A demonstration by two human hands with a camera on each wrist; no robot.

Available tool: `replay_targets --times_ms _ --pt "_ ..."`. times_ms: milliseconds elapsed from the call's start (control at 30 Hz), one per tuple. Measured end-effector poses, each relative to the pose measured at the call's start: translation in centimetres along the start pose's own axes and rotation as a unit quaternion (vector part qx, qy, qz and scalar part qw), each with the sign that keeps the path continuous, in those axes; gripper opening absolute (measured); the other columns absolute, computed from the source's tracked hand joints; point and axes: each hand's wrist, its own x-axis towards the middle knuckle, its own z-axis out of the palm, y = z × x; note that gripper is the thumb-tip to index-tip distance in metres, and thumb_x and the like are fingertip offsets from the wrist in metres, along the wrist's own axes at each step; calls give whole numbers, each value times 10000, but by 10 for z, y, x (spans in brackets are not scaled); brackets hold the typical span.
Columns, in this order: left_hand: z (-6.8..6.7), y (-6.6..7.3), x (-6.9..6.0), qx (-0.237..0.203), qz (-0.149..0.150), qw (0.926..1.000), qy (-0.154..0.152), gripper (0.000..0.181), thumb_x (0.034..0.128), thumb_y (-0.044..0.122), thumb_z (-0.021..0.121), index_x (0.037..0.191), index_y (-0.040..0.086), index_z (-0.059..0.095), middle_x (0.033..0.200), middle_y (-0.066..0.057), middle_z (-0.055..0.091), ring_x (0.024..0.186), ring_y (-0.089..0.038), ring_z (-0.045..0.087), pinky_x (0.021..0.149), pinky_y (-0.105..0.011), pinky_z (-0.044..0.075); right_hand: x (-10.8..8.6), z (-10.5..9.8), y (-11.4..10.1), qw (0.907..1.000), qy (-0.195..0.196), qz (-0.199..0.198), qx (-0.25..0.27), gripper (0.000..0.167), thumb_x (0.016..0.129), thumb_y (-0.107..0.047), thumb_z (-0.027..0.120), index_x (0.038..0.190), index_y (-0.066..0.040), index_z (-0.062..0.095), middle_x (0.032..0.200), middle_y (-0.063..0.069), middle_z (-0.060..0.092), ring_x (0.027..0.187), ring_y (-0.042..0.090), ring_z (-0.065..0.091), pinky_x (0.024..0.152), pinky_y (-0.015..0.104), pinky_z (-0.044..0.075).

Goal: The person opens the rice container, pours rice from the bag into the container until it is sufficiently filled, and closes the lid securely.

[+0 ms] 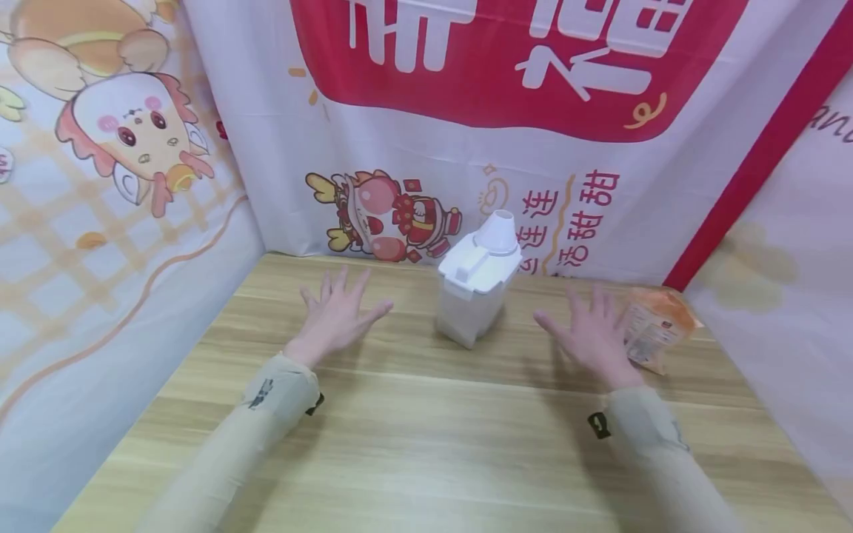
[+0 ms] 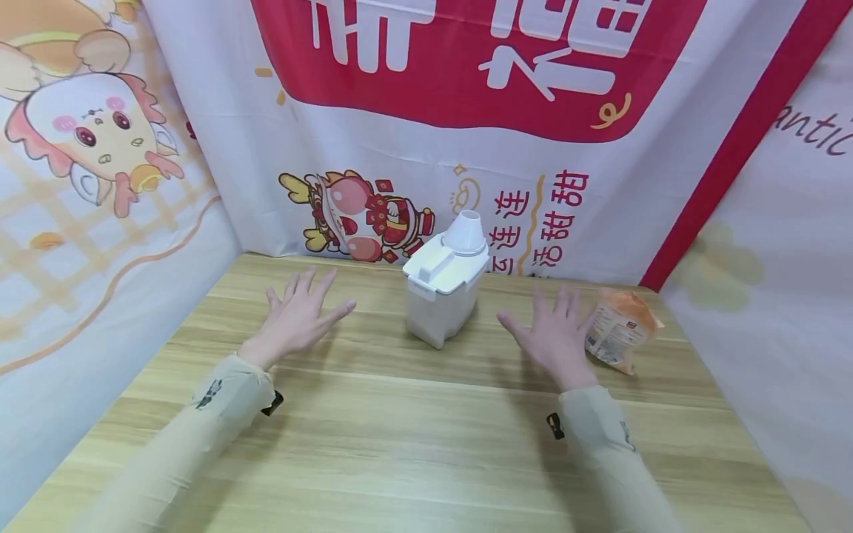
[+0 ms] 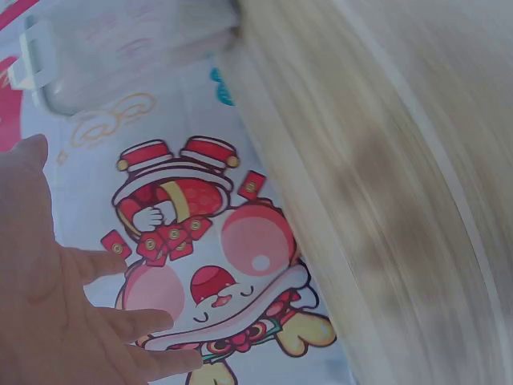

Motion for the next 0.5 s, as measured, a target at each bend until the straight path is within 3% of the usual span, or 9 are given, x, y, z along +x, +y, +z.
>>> replay_targets --times_ms 133,267,367,500 --pt "2 11 0 -510 -50 9985 181 935 911 775 254 1590 151 105 1604 -233 33 1425 -499 38 1006 -727 -169 -4 7 -4 9989 160 158 417 974 934 -723 355 1538 24 196 1544 366 -52 1389 566 -51 1015 748 -130" --pt "6 25 2 -1234 -66 9917 359 967 904 783 238 1583 106 113 1595 -234 117 1436 -448 111 1106 -687 12 -2 11 -8 9903 367 238 1317 910 976 -646 378 1534 44 177 1559 343 1 1412 524 25 1078 725 24" --pt "11 36 4 -1921 -119 9804 412 966 909 776 256 1583 103 97 1602 -210 117 1440 -419 129 1136 -634 103 7 12 -15 9777 570 138 2017 837 1003 -591 381 1523 45 221 1565 302 136 1428 459 125 1130 645 105" --pt "18 54 7 -2759 -133 9595 554 956 915 768 279 1586 117 79 1613 -177 109 1449 -384 126 1142 -603 150 20 13 -26 9599 673 225 2711 804 1001 -613 341 1526 -8 275 1558 236 252 1425 405 206 1154 584 135"
